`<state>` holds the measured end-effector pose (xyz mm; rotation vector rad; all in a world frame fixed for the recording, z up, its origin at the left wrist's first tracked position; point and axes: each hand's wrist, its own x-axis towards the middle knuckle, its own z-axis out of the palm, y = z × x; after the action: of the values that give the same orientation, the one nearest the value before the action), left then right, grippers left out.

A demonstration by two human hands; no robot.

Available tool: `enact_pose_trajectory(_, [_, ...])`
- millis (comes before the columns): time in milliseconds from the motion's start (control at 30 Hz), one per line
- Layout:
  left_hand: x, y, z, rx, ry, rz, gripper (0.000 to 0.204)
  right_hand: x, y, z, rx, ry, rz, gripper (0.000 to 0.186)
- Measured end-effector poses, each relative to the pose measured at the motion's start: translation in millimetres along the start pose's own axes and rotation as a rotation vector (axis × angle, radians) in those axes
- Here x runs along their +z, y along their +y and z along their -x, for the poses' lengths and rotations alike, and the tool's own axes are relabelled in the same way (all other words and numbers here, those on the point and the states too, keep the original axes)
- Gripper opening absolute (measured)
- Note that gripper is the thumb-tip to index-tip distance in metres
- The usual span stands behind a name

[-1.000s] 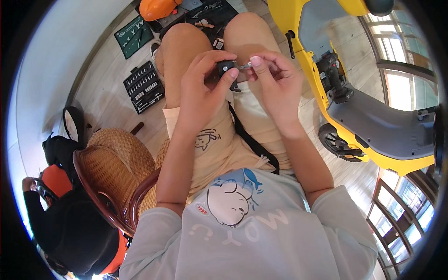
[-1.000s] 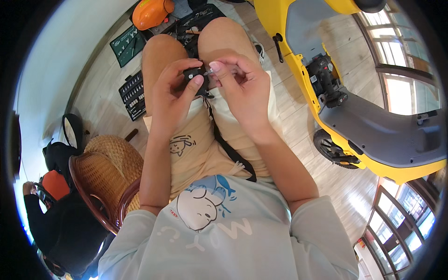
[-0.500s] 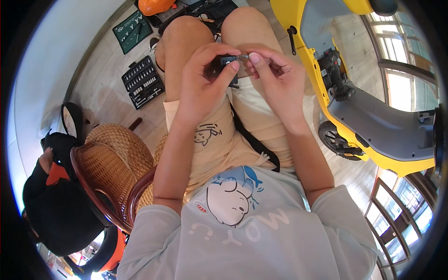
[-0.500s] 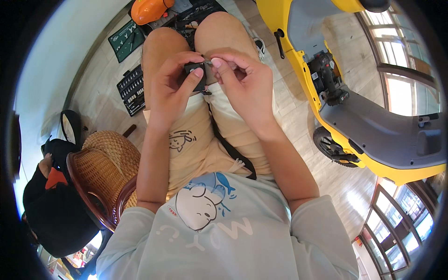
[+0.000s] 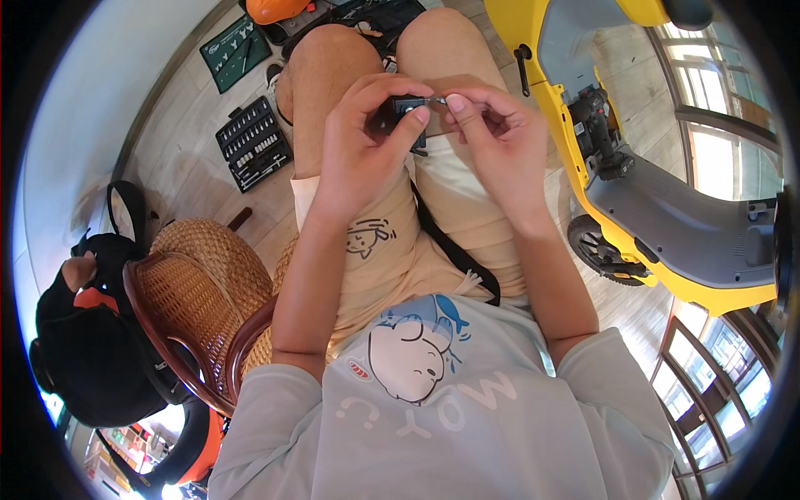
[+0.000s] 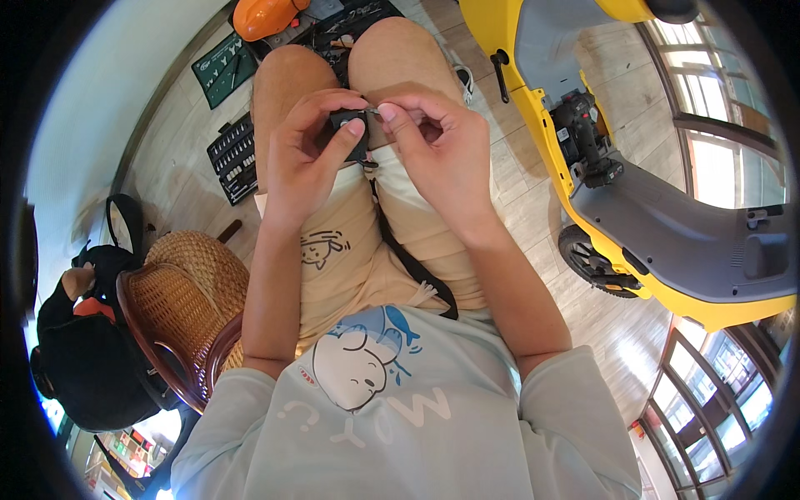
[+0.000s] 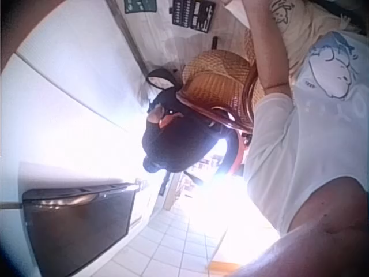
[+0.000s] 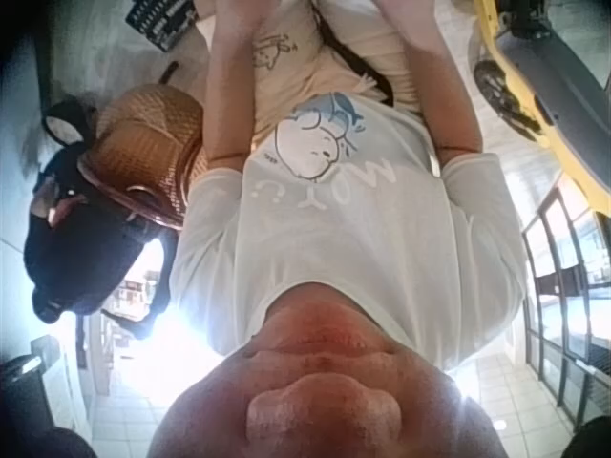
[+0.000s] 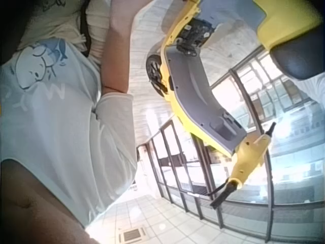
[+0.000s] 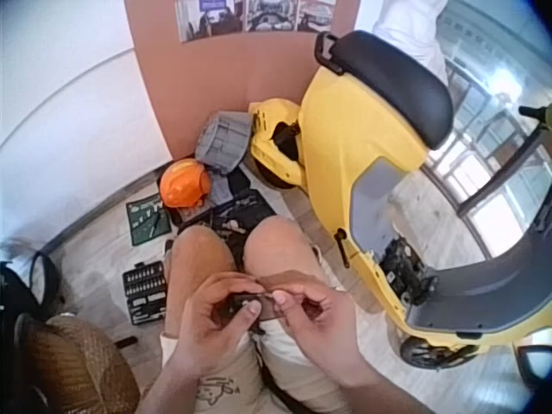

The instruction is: Picking a socket from a tool set and assembling or repairing a small black component for an electric scooter.

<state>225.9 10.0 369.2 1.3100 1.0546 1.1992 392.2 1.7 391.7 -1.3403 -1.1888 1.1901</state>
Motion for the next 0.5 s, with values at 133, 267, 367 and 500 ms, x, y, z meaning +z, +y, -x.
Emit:
enact_pose_trajectory(133, [1.0, -0.2, 0.2, -0.007, 0.000, 0.029, 0.019, -1.1, 0.2, 0.0, 0.006, -0.002, 0.026, 0.013])
enact_pose_trajectory(267, [0.6, 0.6, -0.4, 0.015, -0.003, 0.009, 0.019, -1.3, -1.7, -0.2, 0.011, -0.005, 0.020, 0.013])
enact_pose_trajectory(367, [0.5, 0.6, -0.5, 0.013, -0.006, 0.002, 0.019, -0.7, -0.8, 0.0, 0.012, -0.001, 0.025, 0.012])
enact_pose_trajectory(500, [0.6, 0.9, -0.6, -0.012, -0.002, 0.051, 0.019, -0.8, -0.1, -0.6, -0.006, -0.004, 0.017, 0.013])
